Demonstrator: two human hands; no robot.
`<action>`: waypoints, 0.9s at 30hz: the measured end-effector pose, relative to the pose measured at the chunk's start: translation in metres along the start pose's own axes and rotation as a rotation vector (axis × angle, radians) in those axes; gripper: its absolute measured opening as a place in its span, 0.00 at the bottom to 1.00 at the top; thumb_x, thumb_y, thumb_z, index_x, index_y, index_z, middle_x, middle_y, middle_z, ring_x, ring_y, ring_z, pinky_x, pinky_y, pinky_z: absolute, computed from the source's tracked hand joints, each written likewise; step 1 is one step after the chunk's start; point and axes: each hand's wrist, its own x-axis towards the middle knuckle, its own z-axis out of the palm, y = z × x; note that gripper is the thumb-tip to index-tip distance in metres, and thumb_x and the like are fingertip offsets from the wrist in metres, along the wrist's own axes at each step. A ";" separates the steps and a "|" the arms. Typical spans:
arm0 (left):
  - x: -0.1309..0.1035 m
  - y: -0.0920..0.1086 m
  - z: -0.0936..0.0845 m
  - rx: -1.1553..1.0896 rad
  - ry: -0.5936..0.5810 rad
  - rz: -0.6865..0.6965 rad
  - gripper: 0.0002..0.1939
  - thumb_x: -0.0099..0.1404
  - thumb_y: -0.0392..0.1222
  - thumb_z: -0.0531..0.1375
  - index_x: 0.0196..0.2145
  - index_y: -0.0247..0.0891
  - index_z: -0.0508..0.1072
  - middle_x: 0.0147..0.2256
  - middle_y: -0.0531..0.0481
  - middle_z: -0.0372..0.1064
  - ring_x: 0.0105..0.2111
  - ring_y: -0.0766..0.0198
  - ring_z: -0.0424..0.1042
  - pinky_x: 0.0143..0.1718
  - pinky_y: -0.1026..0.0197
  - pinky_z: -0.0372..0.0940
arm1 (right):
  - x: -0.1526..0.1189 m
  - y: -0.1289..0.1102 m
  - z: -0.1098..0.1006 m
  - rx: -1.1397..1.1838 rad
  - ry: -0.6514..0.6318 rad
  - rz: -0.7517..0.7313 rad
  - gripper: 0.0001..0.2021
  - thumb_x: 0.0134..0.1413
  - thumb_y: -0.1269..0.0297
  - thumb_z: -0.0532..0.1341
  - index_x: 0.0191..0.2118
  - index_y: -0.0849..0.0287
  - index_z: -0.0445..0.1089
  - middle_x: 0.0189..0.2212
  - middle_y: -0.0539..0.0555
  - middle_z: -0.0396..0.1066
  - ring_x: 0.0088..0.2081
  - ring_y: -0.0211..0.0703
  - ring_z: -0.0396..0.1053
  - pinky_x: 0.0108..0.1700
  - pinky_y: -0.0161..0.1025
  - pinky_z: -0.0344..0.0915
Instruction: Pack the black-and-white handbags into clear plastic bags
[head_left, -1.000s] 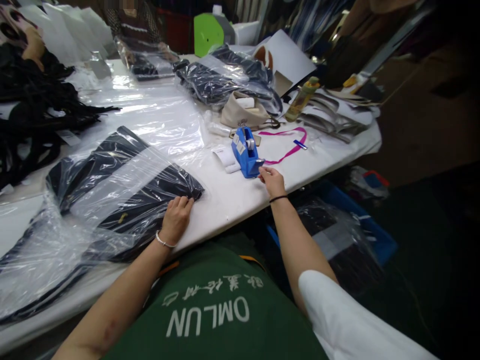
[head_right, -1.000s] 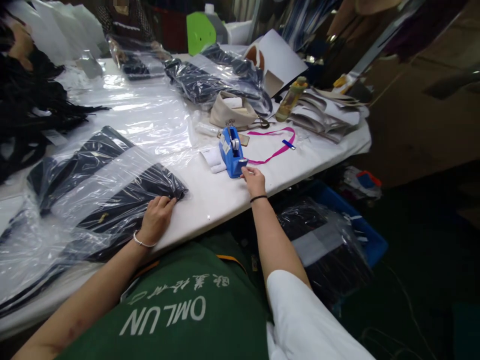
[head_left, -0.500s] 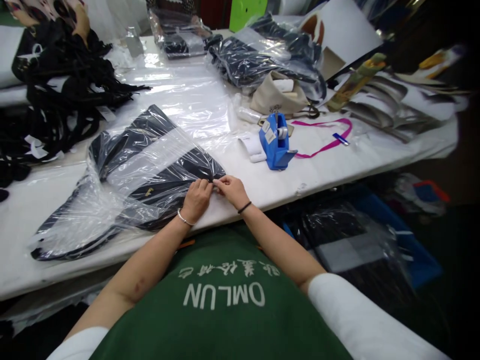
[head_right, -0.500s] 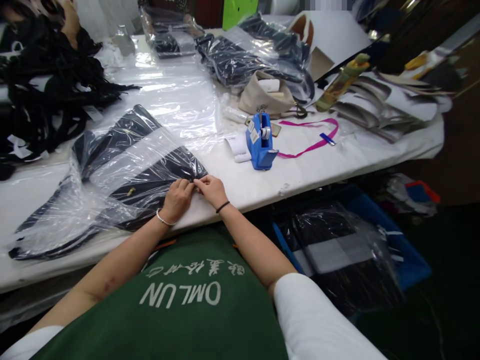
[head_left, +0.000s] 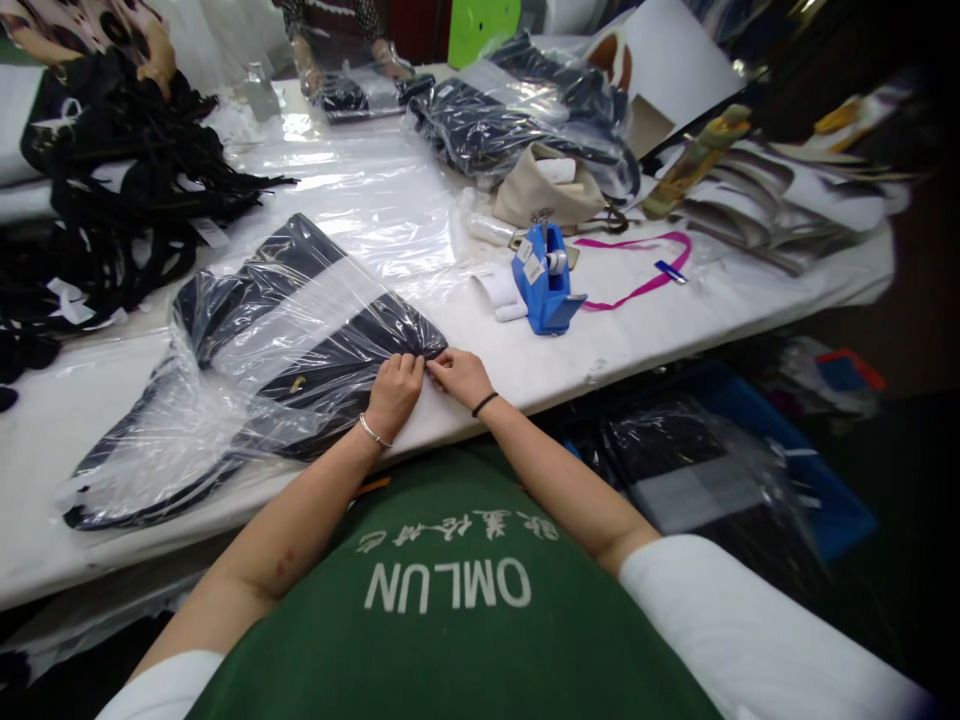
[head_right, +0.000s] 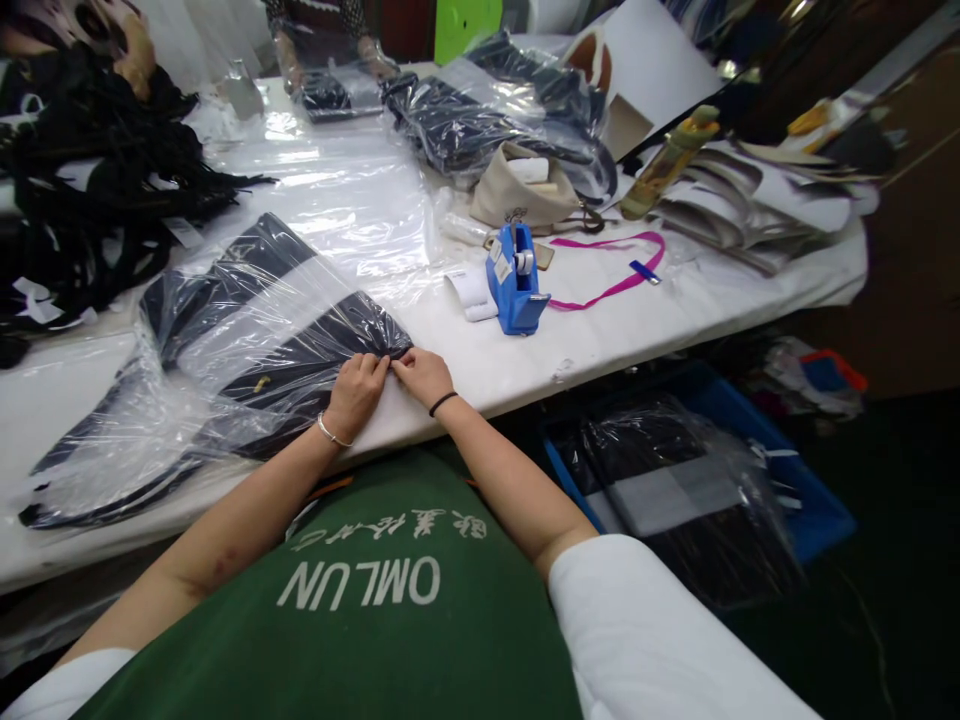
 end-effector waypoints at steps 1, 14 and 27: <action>0.001 -0.002 0.000 0.013 -0.002 0.022 0.17 0.74 0.34 0.46 0.50 0.30 0.72 0.37 0.39 0.68 0.38 0.53 0.67 0.38 0.52 0.61 | -0.003 0.002 -0.002 0.139 -0.041 0.043 0.07 0.54 0.60 0.66 0.30 0.57 0.73 0.26 0.52 0.76 0.30 0.43 0.74 0.33 0.38 0.71; 0.013 -0.031 -0.068 -0.166 0.228 0.090 0.16 0.71 0.35 0.51 0.50 0.32 0.74 0.38 0.41 0.69 0.40 0.56 0.69 0.44 0.53 0.68 | -0.016 -0.024 0.010 0.621 0.037 -0.119 0.10 0.46 0.59 0.67 0.35 0.57 0.73 0.33 0.50 0.77 0.37 0.43 0.75 0.47 0.43 0.72; -0.082 -0.011 -0.114 -0.319 0.348 0.041 0.22 0.67 0.32 0.58 0.58 0.39 0.68 0.37 0.44 0.72 0.37 0.60 0.72 0.42 0.53 0.72 | 0.011 -0.029 0.030 0.273 -0.149 -0.202 0.15 0.46 0.61 0.68 0.17 0.56 0.65 0.24 0.52 0.75 0.37 0.50 0.74 0.44 0.42 0.71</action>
